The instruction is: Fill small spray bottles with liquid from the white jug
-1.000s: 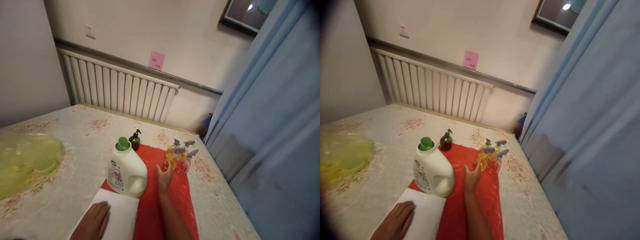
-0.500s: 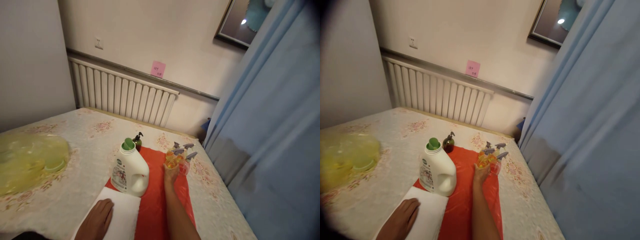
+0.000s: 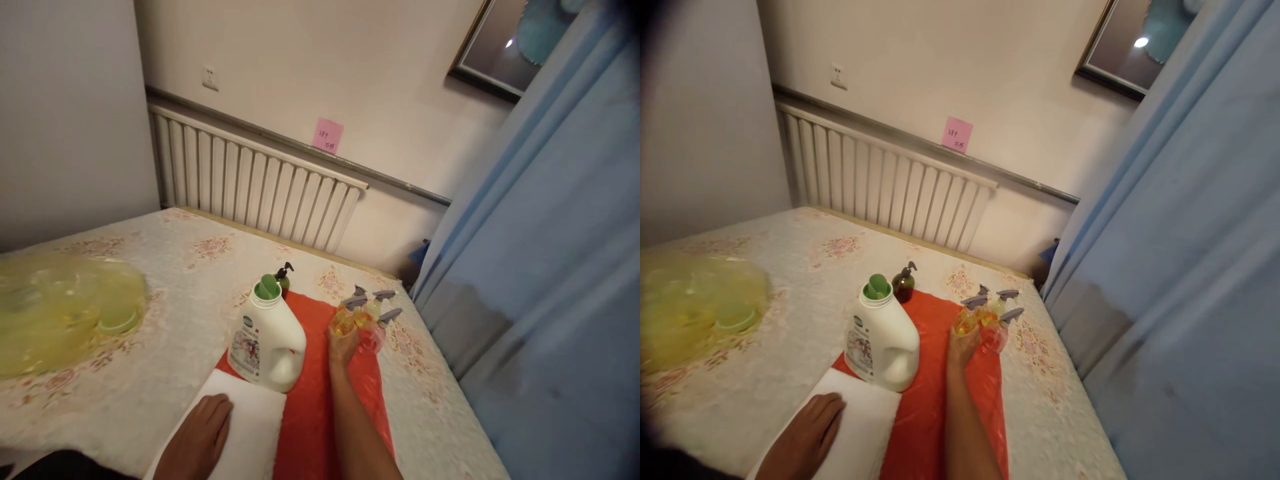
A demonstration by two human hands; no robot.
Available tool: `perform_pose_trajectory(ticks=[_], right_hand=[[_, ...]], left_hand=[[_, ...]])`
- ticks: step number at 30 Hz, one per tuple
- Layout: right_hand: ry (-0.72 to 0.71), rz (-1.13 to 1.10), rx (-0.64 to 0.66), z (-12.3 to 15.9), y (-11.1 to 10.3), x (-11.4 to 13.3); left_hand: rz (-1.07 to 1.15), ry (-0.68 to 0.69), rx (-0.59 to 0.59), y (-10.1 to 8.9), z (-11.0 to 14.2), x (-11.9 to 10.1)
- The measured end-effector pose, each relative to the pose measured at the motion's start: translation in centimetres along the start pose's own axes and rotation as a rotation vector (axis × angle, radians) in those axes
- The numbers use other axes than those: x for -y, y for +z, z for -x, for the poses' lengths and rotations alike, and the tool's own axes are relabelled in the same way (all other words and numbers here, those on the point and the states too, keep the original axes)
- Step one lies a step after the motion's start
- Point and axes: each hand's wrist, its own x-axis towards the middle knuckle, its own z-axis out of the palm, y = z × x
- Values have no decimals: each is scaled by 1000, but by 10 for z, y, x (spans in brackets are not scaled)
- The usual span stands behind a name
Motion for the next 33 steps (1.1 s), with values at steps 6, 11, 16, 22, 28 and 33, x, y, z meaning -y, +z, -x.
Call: perform_pose_trajectory(ticks=[6, 11, 16, 22, 28, 33], right_hand=[[-11, -90, 20, 4, -25, 25], [-44, -181, 128, 23, -66, 42], [26, -367, 356, 53, -115, 56], [90, -549, 634, 90, -162, 69], [59, -672, 887, 127, -189, 82], [28, -736, 1022, 154, -205, 92]], left_hand=[[46, -19, 10, -6, -4, -3], [101, -60, 67, -11, -9, -6], [181, -110, 129, -16, -15, -6], [439, -318, 173, -42, -43, -36], [1015, -410, 240, -95, -94, -103], [1322, -324, 382, -130, -114, -126]])
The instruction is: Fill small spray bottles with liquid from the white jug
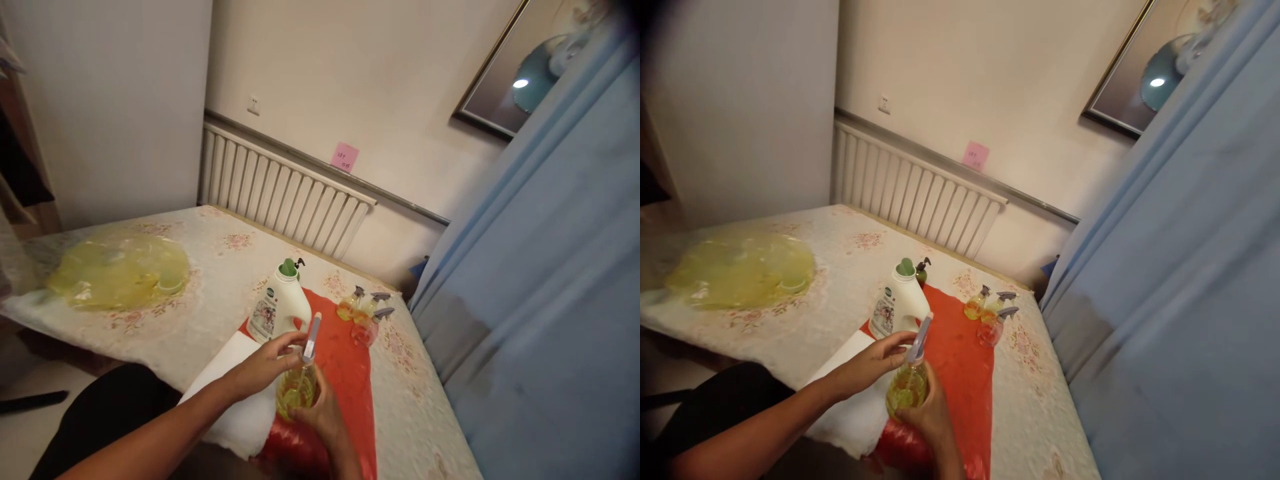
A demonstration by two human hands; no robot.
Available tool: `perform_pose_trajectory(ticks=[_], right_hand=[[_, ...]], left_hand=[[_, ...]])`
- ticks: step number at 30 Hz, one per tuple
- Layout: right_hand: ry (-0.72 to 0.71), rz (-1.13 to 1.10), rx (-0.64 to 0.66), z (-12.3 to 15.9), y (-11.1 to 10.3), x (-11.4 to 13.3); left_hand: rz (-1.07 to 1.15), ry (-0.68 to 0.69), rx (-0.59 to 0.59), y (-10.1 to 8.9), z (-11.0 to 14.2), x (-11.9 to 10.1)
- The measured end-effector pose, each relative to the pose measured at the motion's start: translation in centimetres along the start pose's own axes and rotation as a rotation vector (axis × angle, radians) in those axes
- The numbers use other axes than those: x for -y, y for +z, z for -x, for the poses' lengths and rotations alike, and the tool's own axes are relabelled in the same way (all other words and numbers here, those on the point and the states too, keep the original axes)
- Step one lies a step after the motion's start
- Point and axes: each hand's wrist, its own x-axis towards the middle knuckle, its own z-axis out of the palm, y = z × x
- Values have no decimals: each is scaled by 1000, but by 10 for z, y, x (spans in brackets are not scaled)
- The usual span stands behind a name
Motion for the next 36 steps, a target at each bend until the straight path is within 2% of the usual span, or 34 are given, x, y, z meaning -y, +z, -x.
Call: perform_pose_trajectory(ticks=[4, 9, 13, 19, 24, 27, 30, 34, 36], right_hand=[[4, -2, 18, 11, 8, 0], [28, 5, 88, 15, 12, 3], [42, -1, 86, 17, 13, 4], [68, -13, 60, 20, 14, 0], [48, 34, 22, 18, 14, -4], [63, 55, 23, 17, 14, -3], [54, 58, 18, 18, 14, 0], [-1, 22, 48, 19, 13, 8], [10, 34, 36, 19, 12, 10]], left_hand=[[42, -30, 94, 4, 4, -11], [142, -89, 55, 7, 7, -7], [208, -100, 25, 13, 8, -8], [287, -71, -69, 25, 7, -10], [174, 8, -269, 35, 6, -4], [153, -17, -308, 39, 7, -5], [146, -74, -251, 36, 8, -12], [166, -85, -4, 22, 12, -19], [205, -95, 76, 16, 12, -20]])
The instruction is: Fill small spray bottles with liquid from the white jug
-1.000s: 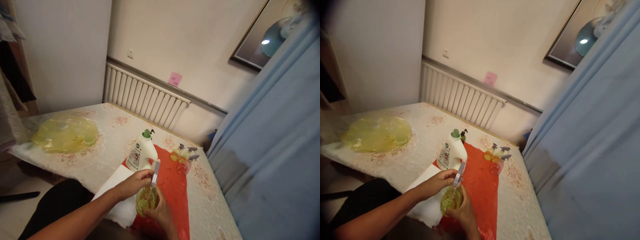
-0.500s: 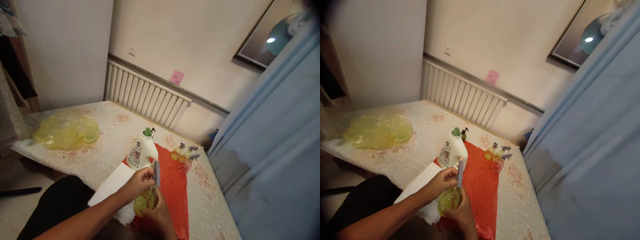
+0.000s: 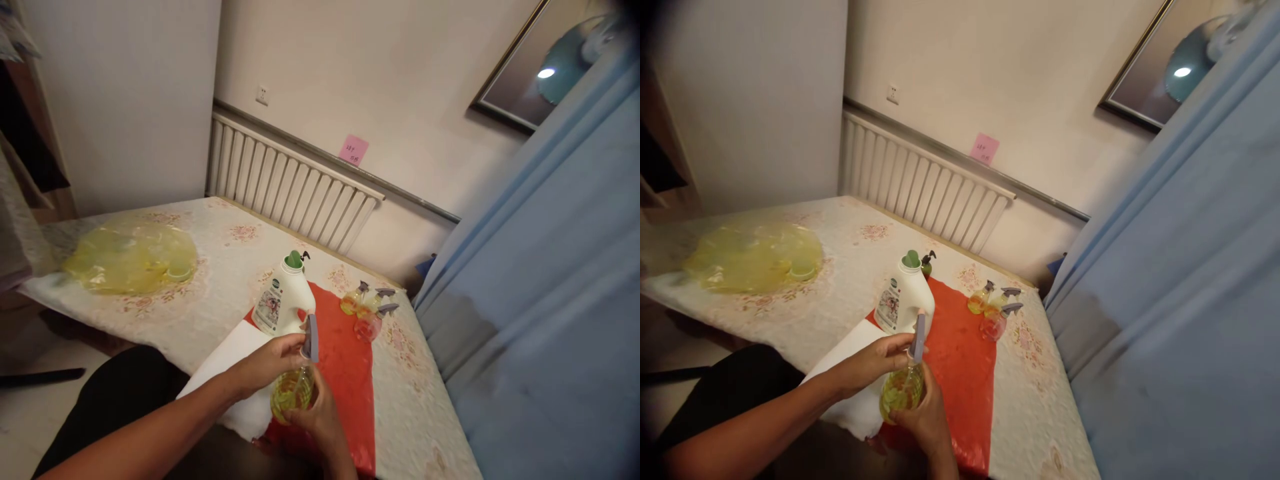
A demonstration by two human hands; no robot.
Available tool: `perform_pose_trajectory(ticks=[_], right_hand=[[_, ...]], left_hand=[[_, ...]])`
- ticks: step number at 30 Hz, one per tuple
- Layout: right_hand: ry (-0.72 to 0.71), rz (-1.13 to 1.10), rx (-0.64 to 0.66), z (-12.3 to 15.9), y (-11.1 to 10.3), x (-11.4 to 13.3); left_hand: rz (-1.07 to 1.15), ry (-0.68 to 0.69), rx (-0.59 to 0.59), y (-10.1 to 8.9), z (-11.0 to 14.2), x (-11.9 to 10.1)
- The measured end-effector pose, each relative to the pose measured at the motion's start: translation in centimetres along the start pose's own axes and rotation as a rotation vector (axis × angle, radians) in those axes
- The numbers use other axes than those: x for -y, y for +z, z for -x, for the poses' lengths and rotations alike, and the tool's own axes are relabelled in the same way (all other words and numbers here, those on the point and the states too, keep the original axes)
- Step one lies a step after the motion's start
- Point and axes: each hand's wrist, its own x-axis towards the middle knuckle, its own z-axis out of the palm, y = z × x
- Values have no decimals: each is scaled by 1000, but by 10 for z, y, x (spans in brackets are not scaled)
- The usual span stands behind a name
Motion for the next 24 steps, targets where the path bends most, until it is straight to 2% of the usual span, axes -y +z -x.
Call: perform_pose_trajectory(ticks=[3, 10, 12, 16, 18, 24], right_hand=[[29, 37, -27, 0, 0, -2], [19, 26, 6, 1, 2, -2], [20, 25, 21, 1, 3, 1], [43, 21, 3, 1, 2, 3], [58, 16, 0, 1, 2, 2], [42, 12, -8, 0, 3, 0]], left_hand=[[61, 11, -29, -2, -1, 3], [201, 5, -128, 10, -4, 9], [182, -4, -108, 9, -3, 6], [99, -14, 27, -1, 0, -3], [76, -15, 47, -4, 0, -4], [121, 12, -105, 5, -3, 1]])
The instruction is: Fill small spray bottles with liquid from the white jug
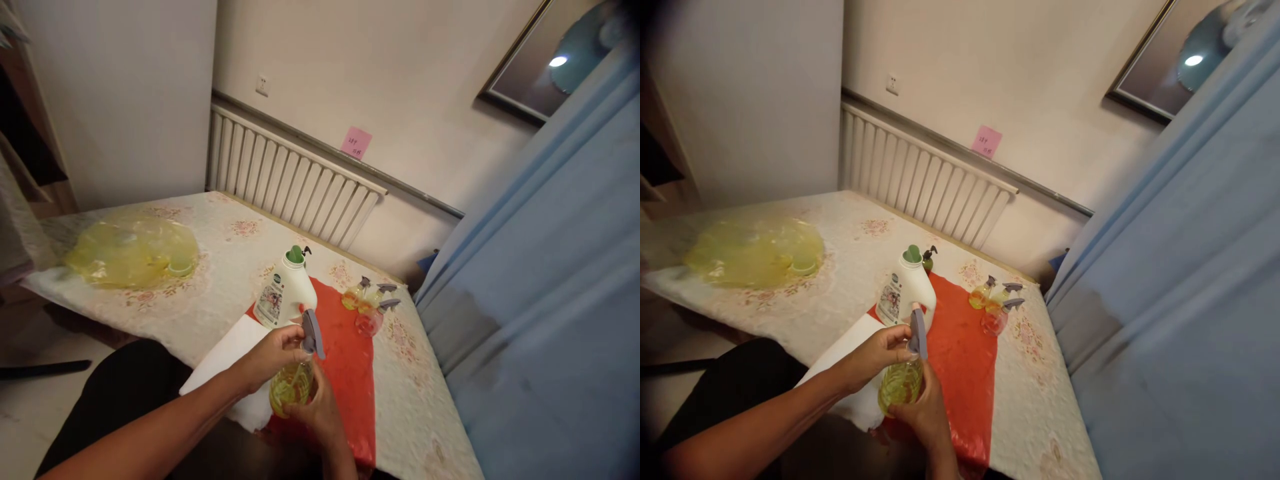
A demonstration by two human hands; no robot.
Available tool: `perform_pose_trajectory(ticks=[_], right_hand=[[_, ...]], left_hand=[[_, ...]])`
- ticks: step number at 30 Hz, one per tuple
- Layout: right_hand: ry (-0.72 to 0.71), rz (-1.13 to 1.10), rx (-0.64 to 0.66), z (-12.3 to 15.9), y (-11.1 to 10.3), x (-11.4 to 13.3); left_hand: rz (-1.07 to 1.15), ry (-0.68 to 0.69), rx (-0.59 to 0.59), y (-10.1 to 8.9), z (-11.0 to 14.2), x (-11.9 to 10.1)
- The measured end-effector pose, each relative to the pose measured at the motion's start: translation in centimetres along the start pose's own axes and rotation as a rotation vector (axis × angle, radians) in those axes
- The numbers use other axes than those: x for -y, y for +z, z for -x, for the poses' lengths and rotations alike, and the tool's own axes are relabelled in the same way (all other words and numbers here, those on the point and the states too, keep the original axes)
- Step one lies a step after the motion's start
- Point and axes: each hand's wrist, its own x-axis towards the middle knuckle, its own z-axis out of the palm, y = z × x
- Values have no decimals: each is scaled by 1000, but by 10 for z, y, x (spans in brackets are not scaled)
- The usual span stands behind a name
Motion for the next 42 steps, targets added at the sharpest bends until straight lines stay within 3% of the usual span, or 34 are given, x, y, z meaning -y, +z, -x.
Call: perform_pose_trajectory(ticks=[9, 11, 16, 18, 21, 27, 34, 36, 40, 42], right_hand=[[-21, 3, 16, 0, 4, 6], [-34, -5, 6, -1, 5, 7], [-19, 9, -10, -1, 4, 10], [-18, 26, -9, 0, 4, 9], [-36, 28, -9, 0, 5, 7], [-33, 34, -9, -2, 6, 4], [-43, 8, 11, 0, 1, 11], [-43, 11, 13, 0, 2, 12], [-19, 57, -20, 2, 4, 11], [-19, 74, -29, 1, 4, 12]], left_hand=[[-256, 135, -285, 17, 5, 2], [-271, 140, -264, 15, 6, 1], [-205, 39, 68, -1, 6, -8], [-159, -11, 124, -5, 6, -10], [-114, -5, 74, -3, 4, -7], [-146, 35, -191, 12, 3, 3], [-194, -4, 98, -3, 7, -7], [-158, -7, 73, -3, 5, -5], [-174, 32, -127, 5, 2, 1], [-195, 24, -164, 7, 2, 0]])
